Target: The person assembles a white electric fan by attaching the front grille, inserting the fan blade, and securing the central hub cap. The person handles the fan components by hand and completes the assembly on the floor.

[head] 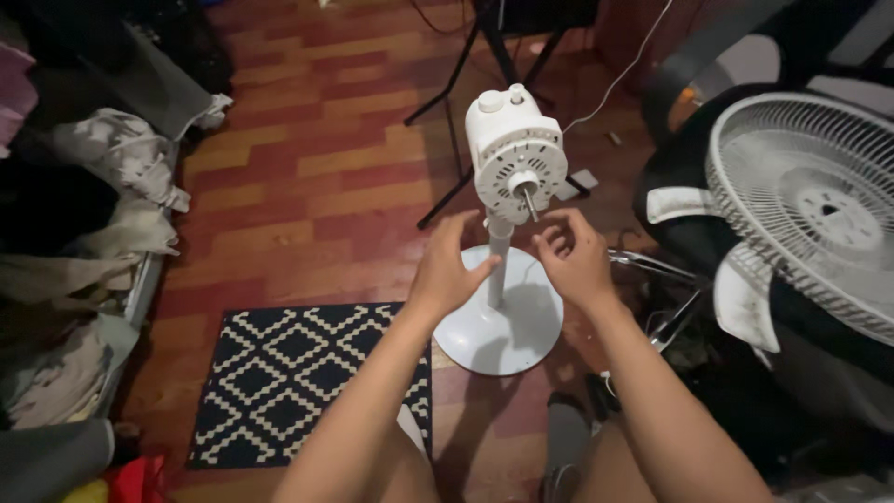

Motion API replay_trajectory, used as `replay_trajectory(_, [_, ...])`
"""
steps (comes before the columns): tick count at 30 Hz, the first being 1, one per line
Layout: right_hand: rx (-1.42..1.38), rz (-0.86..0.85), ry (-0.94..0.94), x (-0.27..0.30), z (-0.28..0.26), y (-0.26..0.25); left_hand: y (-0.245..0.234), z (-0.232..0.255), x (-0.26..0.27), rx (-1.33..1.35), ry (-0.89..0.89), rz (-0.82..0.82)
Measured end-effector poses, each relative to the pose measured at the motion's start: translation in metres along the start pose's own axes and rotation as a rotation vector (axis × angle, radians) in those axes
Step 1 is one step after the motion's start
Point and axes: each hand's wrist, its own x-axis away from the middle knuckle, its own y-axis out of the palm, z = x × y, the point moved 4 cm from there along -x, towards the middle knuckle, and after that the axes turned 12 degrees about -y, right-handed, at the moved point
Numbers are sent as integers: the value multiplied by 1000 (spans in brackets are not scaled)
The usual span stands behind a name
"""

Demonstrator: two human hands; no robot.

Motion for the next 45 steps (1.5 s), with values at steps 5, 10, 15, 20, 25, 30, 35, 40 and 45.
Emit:
replay_trajectory(5, [8, 1, 34, 11, -12, -19, 4, 28, 23, 54, -100, -63])
replay_trajectory(10, [196, -94, -31, 19, -53, -85, 14, 74, 34, 150, -19, -142])
replay_trajectory(15, [350, -95, 106, 37, -86, -185, 51, 118, 42, 80, -231, -410])
replay_trajectory(20, [496, 9, -10, 59, -92, -287, 85, 170, 43, 147, 240, -334])
replay_trajectory(25, [819, 115, 263, 95, -54, -382, 125, 193, 43, 165, 341, -410])
replay_trajectory(30, [741, 244, 784, 135, 8, -445, 152, 199, 40, 175, 244, -517])
replay_trajectory(35, [101, 411, 1063, 157, 90, -459, 160, 202, 35, 153, 266, -494])
replay_trajectory(40, [-98, 473, 1106, 159, 136, -452, 161, 196, 22, 153, 241, -472])
replay_trajectory(45, [-123, 478, 1005, 161, 139, -447, 173, 191, 17, 229, 267, -454])
